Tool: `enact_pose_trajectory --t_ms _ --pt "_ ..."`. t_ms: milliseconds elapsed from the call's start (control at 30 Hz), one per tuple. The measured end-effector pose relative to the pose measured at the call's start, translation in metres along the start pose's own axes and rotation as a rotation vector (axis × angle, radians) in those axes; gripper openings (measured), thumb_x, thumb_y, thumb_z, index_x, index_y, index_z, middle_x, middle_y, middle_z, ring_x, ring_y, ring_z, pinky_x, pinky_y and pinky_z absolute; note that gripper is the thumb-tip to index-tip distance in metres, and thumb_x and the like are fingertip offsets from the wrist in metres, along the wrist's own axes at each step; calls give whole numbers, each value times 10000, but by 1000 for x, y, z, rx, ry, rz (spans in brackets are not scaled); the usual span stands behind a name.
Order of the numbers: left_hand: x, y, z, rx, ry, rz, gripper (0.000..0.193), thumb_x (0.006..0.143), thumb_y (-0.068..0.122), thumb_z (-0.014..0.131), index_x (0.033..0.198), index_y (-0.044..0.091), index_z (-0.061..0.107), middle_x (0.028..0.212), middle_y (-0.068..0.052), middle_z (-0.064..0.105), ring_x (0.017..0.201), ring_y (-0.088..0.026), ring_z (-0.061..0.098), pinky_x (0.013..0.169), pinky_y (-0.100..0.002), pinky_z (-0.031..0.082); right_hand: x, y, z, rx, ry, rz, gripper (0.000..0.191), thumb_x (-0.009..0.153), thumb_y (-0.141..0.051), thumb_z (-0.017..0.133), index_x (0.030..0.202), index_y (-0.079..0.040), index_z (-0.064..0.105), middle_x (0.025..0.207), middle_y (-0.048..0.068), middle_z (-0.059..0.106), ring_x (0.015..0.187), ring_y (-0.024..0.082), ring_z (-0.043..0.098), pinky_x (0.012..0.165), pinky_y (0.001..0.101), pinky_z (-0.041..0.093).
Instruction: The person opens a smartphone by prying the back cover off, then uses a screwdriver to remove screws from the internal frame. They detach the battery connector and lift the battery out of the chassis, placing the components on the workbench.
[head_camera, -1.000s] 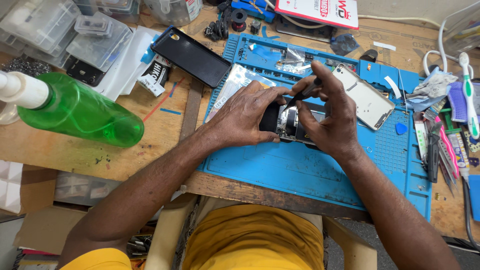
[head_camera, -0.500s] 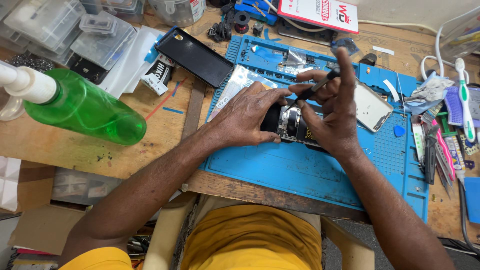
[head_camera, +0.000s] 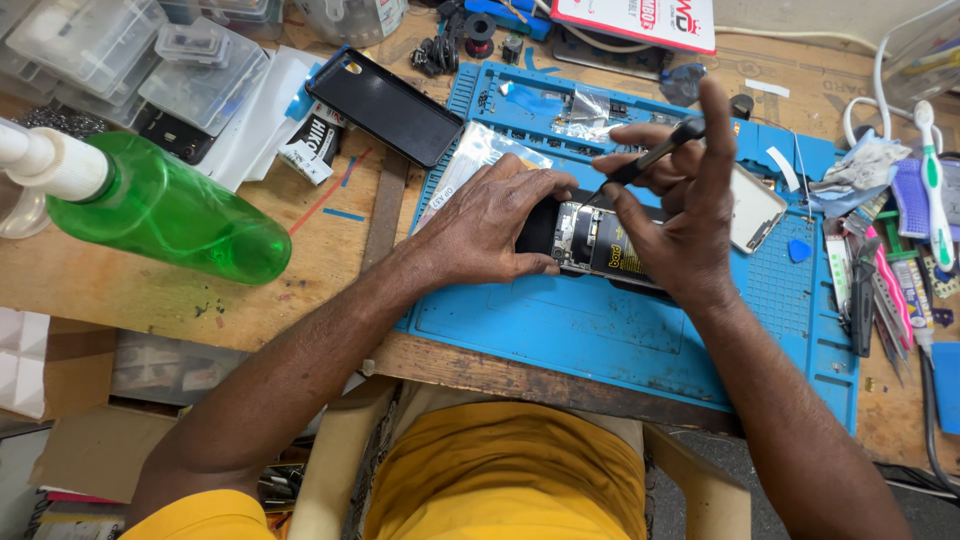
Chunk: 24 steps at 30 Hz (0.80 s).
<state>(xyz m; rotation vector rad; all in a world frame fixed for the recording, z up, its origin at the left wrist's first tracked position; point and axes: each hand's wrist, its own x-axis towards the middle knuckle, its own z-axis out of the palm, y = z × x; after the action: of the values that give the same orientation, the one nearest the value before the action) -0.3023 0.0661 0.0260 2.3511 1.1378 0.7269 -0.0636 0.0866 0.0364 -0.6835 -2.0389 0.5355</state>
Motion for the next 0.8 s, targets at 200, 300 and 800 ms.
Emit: enact_pose_trajectory --t_ms 200,300,800 --pt "11 -4 -6 141 -103 97 669 654 478 914 1191 176 655 1107 30 675 1069 -257 543 979 -440 454 1 3 -14 -45 81 -15 995 1078 174 652 1619 -332 -14 1390 244 604 1205 294 724 991 362 668" --pt "28 -10 -12 189 -152 208 645 594 441 908 1150 189 699 1090 46 690 1033 -235 551 956 -414 457 2 9 -19 -59 124 4 997 1100 167 650 1627 -349 -22 1410 231 614 1232 281 727 991 343 648" --pt "67 -23 -24 354 -316 492 254 743 294 844 965 195 771 930 70 726 946 -187 591 814 -384 510 2 7 -25 -67 132 -65 1095 1127 262 648 1635 -423 -39 1406 247 558 1214 296 694 1077 366 646"
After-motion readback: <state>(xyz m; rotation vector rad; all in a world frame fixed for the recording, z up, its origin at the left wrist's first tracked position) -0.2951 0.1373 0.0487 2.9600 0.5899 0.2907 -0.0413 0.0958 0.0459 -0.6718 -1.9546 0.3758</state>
